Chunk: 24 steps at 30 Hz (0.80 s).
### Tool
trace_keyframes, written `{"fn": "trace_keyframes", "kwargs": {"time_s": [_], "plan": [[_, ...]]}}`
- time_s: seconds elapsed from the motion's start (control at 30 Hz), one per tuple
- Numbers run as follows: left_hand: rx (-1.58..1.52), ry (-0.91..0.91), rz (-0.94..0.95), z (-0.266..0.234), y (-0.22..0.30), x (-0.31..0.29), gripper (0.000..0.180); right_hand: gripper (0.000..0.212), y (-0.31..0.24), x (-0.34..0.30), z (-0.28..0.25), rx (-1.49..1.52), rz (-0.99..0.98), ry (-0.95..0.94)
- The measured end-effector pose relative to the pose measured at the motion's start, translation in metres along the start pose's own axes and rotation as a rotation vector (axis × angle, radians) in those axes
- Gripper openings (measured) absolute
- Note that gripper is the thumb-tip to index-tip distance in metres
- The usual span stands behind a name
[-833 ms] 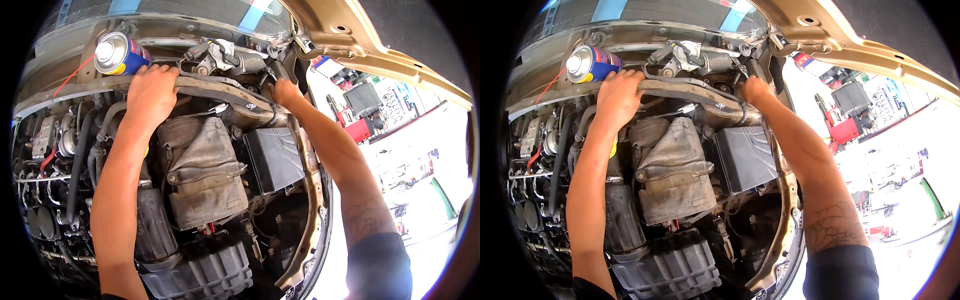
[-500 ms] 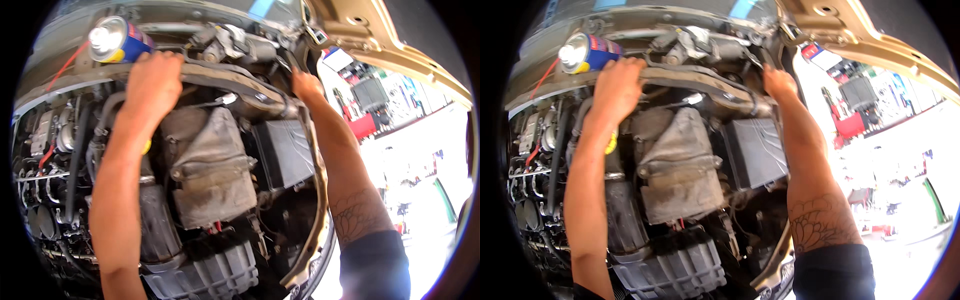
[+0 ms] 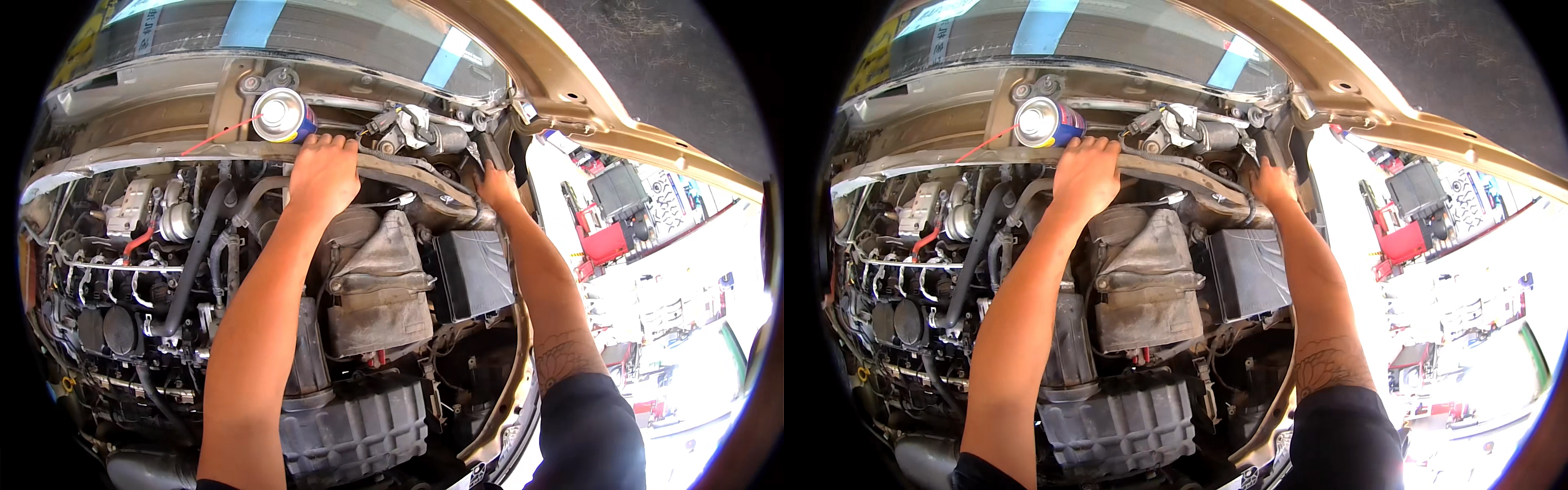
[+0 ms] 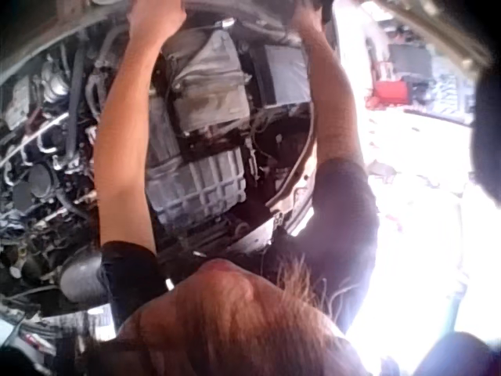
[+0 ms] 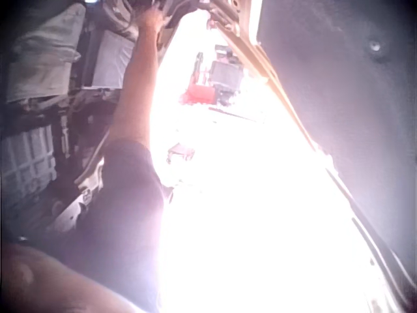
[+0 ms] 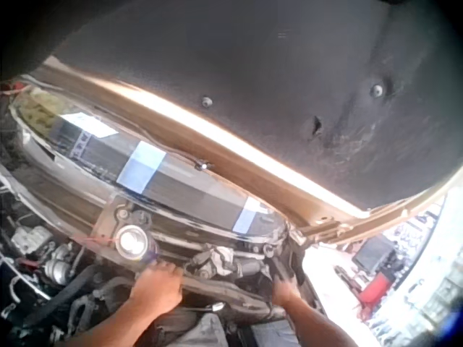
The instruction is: The person works under the open hood of a beige sedan in a garage. They repeatedly reach into the engine bay, manipulate hoses and components, and use a spray can on parts near the firewall. A second person is visible nearby but not directly involved in the wearer's actions.
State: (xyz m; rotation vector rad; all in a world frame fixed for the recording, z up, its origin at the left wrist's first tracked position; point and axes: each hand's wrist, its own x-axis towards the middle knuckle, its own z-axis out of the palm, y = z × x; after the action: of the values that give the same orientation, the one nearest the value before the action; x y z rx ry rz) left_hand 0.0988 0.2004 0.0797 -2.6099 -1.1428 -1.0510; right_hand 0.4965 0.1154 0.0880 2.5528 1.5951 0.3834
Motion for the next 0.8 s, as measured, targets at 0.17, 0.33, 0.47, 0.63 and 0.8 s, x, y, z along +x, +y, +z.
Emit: {"fn": "trace_keyframes", "kwargs": {"time_s": [0.17,0.33,0.47,0.63,0.8], "plan": [[-0.012,-0.123,-0.068,0.004,0.001,-0.001,0.021,0.038,0.010,-0.010,-0.009,-0.168,-0.029,-0.110],[0.018,-0.128,-0.079,0.025,0.008,-0.001,0.022,0.041,0.041,0.034,0.041,-0.280,-0.199,0.026],[0.009,-0.035,-0.088,-0.003,-0.001,0.017,0.023,0.040,0.062,0.025,0.028,-0.310,-0.203,0.035],[0.057,-0.029,0.000,0.010,0.008,0.010,0.025,0.040,0.014,0.016,-0.023,-0.107,0.013,-0.110],[0.013,-0.038,-0.016,0.011,0.012,0.001,0.021,0.050,-0.031,0.005,-0.022,0.001,0.070,-0.240]]}}
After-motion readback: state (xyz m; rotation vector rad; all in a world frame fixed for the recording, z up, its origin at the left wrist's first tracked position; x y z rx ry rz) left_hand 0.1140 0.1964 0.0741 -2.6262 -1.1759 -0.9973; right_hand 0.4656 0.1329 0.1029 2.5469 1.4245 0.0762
